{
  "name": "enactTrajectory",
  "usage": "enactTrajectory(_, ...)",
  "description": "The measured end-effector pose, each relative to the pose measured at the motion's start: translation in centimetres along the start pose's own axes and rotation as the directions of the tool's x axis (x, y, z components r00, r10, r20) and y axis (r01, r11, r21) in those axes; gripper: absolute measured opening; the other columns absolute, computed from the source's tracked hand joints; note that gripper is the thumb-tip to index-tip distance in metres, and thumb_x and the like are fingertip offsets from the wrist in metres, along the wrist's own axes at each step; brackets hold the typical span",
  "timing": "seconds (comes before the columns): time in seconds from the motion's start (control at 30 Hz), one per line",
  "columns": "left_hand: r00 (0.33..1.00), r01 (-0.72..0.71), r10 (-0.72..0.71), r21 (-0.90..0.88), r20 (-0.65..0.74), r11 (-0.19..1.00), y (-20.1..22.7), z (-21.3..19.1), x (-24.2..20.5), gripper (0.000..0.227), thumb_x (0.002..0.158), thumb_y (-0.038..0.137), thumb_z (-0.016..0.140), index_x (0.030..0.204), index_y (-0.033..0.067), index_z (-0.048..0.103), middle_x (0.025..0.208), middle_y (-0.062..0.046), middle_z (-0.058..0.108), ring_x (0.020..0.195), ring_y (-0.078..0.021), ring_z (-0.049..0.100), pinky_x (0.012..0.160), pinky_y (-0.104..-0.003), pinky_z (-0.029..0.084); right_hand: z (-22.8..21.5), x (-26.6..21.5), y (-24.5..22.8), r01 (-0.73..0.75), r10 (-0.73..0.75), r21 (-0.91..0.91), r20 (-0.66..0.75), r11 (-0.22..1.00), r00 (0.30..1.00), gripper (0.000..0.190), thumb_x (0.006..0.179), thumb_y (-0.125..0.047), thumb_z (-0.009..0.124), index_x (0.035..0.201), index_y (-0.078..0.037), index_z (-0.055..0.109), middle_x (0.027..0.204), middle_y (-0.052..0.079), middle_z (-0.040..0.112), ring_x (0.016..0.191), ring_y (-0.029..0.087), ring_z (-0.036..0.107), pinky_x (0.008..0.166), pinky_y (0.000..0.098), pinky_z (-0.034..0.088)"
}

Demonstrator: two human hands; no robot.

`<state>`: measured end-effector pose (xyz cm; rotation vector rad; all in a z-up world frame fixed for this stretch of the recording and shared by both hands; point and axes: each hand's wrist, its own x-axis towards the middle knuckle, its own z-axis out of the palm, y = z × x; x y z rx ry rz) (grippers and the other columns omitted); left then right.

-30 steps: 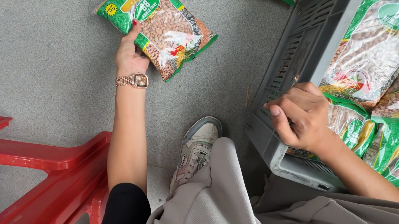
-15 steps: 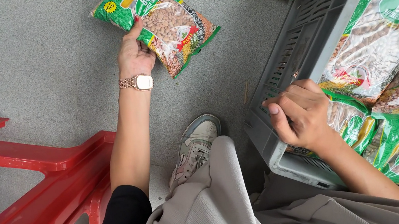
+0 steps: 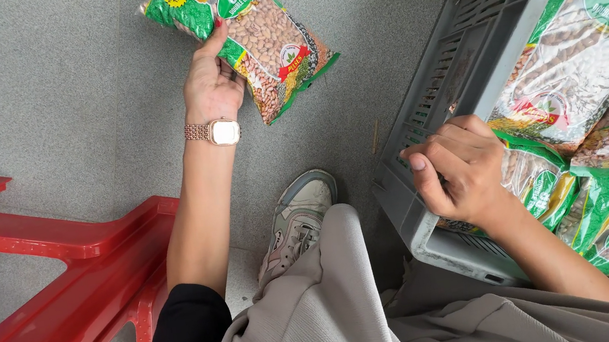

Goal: The person packs bags of beans into a plastic crate by hand, arranging them in layers.

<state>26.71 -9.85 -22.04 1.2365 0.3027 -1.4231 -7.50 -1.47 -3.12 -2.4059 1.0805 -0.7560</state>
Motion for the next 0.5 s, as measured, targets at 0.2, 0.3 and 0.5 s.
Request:
enactTrajectory(0.2, 0.998, -0.015, 0.012, 0.046, 0.065, 0.999, 0.2, 0.3, -1.0, 0.043, 0.080, 0.018, 0.085, 0.119, 0.0084, 0.068, 0.116, -0.007, 0.069, 0.108, -0.0214, 0.063, 0.106, -0.045, 0.050, 0.0, 0.1, -0.1, -0.003, 0.003, 0.012, -0.011, 1.000, 1.000, 0.016, 0.091, -0.005, 0.062, 0.078, -0.006, 0.070, 0.066, 0.005, 0.059, 0.062, 0.024, 0.057, 0.074, 0.0381, 0.046)
enactTrajectory(0.3, 0.996, -0.024, 0.019, 0.058, 0.092, 0.998, 0.0, 0.3, -1.2, 0.047, 0.080, 0.018, 0.085, 0.122, 0.0076, 0.067, 0.117, -0.007, 0.069, 0.111, -0.0222, 0.062, 0.107, -0.045, 0.051, -0.1, 0.0, -0.2, -0.003, 0.003, 0.007, -0.004, 1.000, 1.000, 0.016, 0.091, -0.005, 0.061, 0.077, -0.006, 0.069, 0.067, 0.005, 0.060, 0.062, 0.024, 0.057, 0.075, 0.0381, 0.046)
enactTrajectory(0.5, 0.995, -0.070, 0.066, 0.042, 0.077, 0.997, -0.2, 0.2, -2.1, 0.052, 0.079, 0.015, 0.085, 0.126, 0.0115, 0.063, 0.119, -0.005, 0.069, 0.115, -0.0215, 0.062, 0.106, -0.045, 0.050, 0.0, 0.0, -0.2, -0.005, 0.005, 0.010, -0.005, 1.000, 1.000, 0.017, 0.092, -0.004, 0.061, 0.077, -0.006, 0.070, 0.066, 0.005, 0.060, 0.061, 0.025, 0.056, 0.074, 0.0379, 0.046)
